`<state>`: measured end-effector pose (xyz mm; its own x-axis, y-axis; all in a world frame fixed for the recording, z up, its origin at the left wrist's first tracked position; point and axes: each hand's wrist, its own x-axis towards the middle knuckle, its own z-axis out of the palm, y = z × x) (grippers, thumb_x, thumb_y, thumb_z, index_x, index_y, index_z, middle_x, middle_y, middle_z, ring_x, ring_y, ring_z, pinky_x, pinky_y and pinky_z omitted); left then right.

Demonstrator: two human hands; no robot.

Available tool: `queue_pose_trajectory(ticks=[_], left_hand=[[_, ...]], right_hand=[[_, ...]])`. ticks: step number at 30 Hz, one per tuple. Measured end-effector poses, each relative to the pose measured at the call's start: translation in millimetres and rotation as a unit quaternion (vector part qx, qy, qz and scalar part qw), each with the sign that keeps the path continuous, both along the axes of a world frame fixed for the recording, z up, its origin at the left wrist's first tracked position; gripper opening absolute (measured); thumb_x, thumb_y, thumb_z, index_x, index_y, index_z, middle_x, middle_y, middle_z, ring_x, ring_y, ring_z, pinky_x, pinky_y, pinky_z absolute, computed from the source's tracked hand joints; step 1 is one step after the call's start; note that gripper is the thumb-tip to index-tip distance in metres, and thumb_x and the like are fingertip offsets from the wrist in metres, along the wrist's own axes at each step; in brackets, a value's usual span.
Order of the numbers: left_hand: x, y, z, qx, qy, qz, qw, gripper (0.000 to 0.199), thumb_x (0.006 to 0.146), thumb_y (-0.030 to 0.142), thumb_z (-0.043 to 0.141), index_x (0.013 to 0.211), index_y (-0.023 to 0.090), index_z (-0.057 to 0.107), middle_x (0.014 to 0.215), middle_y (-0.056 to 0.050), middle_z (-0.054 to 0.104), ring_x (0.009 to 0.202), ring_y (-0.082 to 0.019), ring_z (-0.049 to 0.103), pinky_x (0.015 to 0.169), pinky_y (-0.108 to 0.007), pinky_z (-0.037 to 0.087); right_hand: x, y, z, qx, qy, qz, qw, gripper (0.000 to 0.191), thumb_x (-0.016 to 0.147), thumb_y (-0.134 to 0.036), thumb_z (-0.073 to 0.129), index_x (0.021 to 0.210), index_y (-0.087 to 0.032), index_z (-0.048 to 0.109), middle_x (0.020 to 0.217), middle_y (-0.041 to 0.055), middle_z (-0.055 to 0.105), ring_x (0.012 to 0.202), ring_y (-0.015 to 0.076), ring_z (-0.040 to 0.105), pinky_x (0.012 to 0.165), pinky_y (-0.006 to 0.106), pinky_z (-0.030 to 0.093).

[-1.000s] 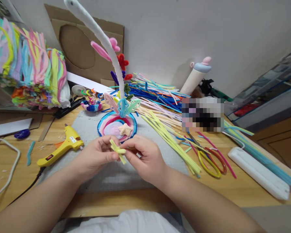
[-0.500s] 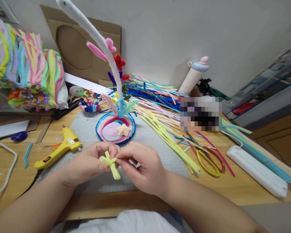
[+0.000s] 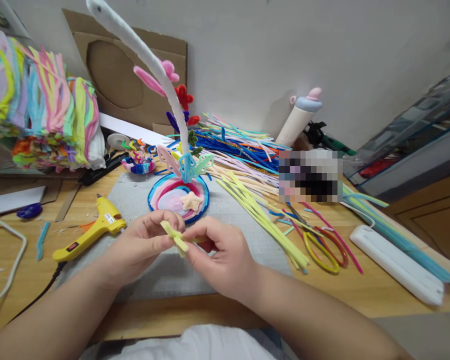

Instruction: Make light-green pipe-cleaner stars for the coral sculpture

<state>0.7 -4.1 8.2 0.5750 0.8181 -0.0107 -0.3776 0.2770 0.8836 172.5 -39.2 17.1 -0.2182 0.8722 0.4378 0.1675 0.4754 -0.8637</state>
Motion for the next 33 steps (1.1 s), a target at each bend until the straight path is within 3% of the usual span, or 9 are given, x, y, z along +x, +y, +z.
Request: queue_pose_trajectory(ticks=[7, 13, 20, 26, 29, 33], left_hand=[[7.1, -0.6, 0.6, 0.032, 0.008, 0.099, 0.995, 0.014, 0.068, 0.013, 0.075, 0.071, 0.017, 0.063, 0.071, 0.003, 0.062, 0.069, -0.009, 0.057, 0.068, -0.020, 0.045], [11.7, -2.3, 0.9, 0.017, 0.021, 0.132, 0.991, 0.013, 0.067, 0.012, 0.076, 0.075, 0.017, 0.068, 0.071, 0.002, 0.067, 0.068, -0.008, 0.060, 0.067, -0.018, 0.047], [13.4, -2.1, 0.1, 0.033, 0.065, 0.182, 0.981, 0.010, 0.068, 0.015, 0.075, 0.074, 0.015, 0.067, 0.072, 0.002, 0.068, 0.069, -0.008, 0.061, 0.067, -0.018, 0.047], [13.1, 0.6, -0.8, 0.028, 0.078, 0.209, 0.974, 0.014, 0.066, 0.019, 0.076, 0.069, 0.015, 0.063, 0.066, 0.003, 0.063, 0.066, -0.009, 0.057, 0.066, -0.020, 0.045], [12.5, 1.7, -2.5, 0.017, 0.081, 0.215, 0.973, 0.015, 0.064, 0.021, 0.077, 0.068, 0.016, 0.062, 0.066, 0.003, 0.063, 0.065, -0.010, 0.057, 0.066, -0.021, 0.045], [12.0, 1.7, -3.9, 0.046, 0.137, 0.231, 0.962, 0.014, 0.064, 0.021, 0.076, 0.069, 0.015, 0.064, 0.069, 0.001, 0.065, 0.067, -0.012, 0.059, 0.067, -0.024, 0.046]], right_hand=[[-8.1, 5.9, -8.1, -0.193, 0.146, 0.011, 0.970, 0.011, 0.077, -0.023, 0.065, 0.076, -0.019, 0.055, 0.061, -0.0046, 0.051, 0.050, 0.0062, 0.041, 0.045, 0.017, 0.032], [-8.1, 10.5, -10.3, -0.246, 0.173, -0.010, 0.954, 0.016, 0.072, -0.028, 0.071, 0.074, -0.018, 0.059, 0.064, -0.0029, 0.054, 0.054, 0.0072, 0.041, 0.049, 0.019, 0.033], [-10.2, 13.3, -8.7, -0.311, 0.186, 0.011, 0.932, 0.024, 0.072, -0.034, 0.071, 0.074, -0.017, 0.053, 0.054, -0.0082, 0.042, 0.045, 0.0043, 0.029, 0.043, 0.019, 0.024], [-6.8, 10.8, -14.4, -0.222, 0.039, -0.037, 0.974, 0.015, 0.081, -0.032, 0.061, 0.081, -0.017, 0.058, 0.057, -0.0055, 0.045, 0.049, 0.0075, 0.039, 0.046, 0.020, 0.029], [-2.3, 7.8, -17.6, -0.083, -0.096, -0.080, 0.989, 0.010, 0.086, -0.024, 0.055, 0.089, -0.019, 0.063, 0.059, -0.0031, 0.052, 0.051, 0.0092, 0.044, 0.048, 0.022, 0.033], [3.5, 6.0, -14.9, 0.110, -0.241, -0.077, 0.961, 0.014, 0.086, -0.015, 0.052, 0.092, -0.019, 0.064, 0.073, 0.0024, 0.065, 0.062, 0.0127, 0.055, 0.061, 0.026, 0.039]])
